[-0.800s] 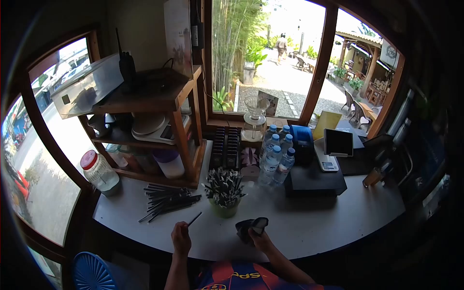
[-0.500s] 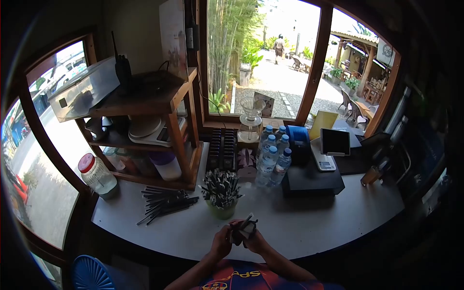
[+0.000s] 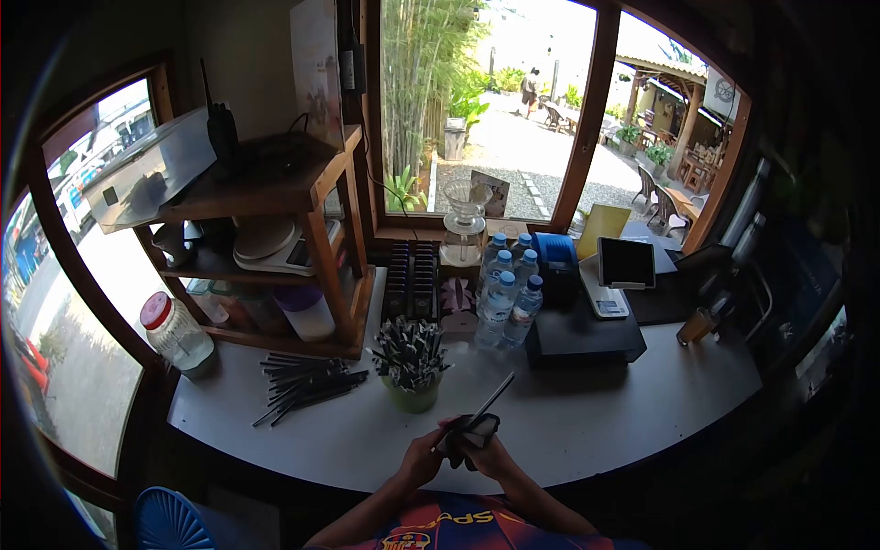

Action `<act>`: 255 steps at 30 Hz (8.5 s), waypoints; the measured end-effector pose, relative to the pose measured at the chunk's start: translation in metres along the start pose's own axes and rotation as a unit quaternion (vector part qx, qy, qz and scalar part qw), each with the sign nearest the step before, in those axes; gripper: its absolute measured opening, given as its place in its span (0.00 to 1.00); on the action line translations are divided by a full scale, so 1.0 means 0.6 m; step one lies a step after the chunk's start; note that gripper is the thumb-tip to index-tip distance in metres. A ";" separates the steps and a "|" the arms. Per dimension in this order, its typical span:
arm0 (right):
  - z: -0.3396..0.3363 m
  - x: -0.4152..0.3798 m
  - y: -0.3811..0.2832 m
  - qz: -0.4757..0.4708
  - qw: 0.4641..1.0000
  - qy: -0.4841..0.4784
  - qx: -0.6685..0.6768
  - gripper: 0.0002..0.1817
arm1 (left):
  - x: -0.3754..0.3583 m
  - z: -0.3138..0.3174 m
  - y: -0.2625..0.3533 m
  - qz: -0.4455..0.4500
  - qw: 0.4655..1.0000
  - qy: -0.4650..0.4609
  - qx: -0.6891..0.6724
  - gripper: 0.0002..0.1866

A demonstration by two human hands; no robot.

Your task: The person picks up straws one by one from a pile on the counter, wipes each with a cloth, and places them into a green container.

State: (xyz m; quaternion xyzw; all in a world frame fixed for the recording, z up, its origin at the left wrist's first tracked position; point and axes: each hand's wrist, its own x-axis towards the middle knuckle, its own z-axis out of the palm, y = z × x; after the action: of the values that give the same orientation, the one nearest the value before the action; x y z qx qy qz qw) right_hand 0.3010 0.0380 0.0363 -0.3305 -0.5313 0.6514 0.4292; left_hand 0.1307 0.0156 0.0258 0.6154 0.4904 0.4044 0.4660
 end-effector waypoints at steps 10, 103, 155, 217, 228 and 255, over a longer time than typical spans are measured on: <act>-0.013 0.003 -0.059 -0.103 0.974 0.132 0.154 0.17 | -0.011 -0.005 0.002 -0.068 0.987 -0.123 -0.071 0.14; 0.000 -0.004 -0.027 -0.034 0.978 0.194 -0.073 0.15 | 0.025 0.002 -0.065 0.025 0.995 -0.066 0.066 0.07; -0.071 -0.220 -0.021 -0.004 0.996 0.092 -0.017 0.15 | -0.158 0.175 -0.046 -0.071 0.985 -0.124 -0.101 0.10; -0.078 -0.039 0.056 0.090 0.971 0.049 -0.215 0.17 | 0.103 -0.135 0.276 0.424 0.806 0.395 0.122 0.15; -0.089 -0.029 0.069 0.080 0.985 0.089 -0.122 0.18 | 0.210 -0.168 0.168 0.193 0.901 0.265 0.282 0.09; -0.070 -0.029 0.066 0.063 0.963 0.139 -0.222 0.16 | -0.005 -0.247 -0.084 -0.113 0.849 0.298 0.421 0.22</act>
State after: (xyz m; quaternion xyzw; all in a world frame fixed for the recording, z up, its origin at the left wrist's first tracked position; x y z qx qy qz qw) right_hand 0.3373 0.0369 -0.0119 -0.5371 -0.5759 0.4906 0.3731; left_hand -0.0227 0.0429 0.0119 0.5426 0.7955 0.2674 0.0357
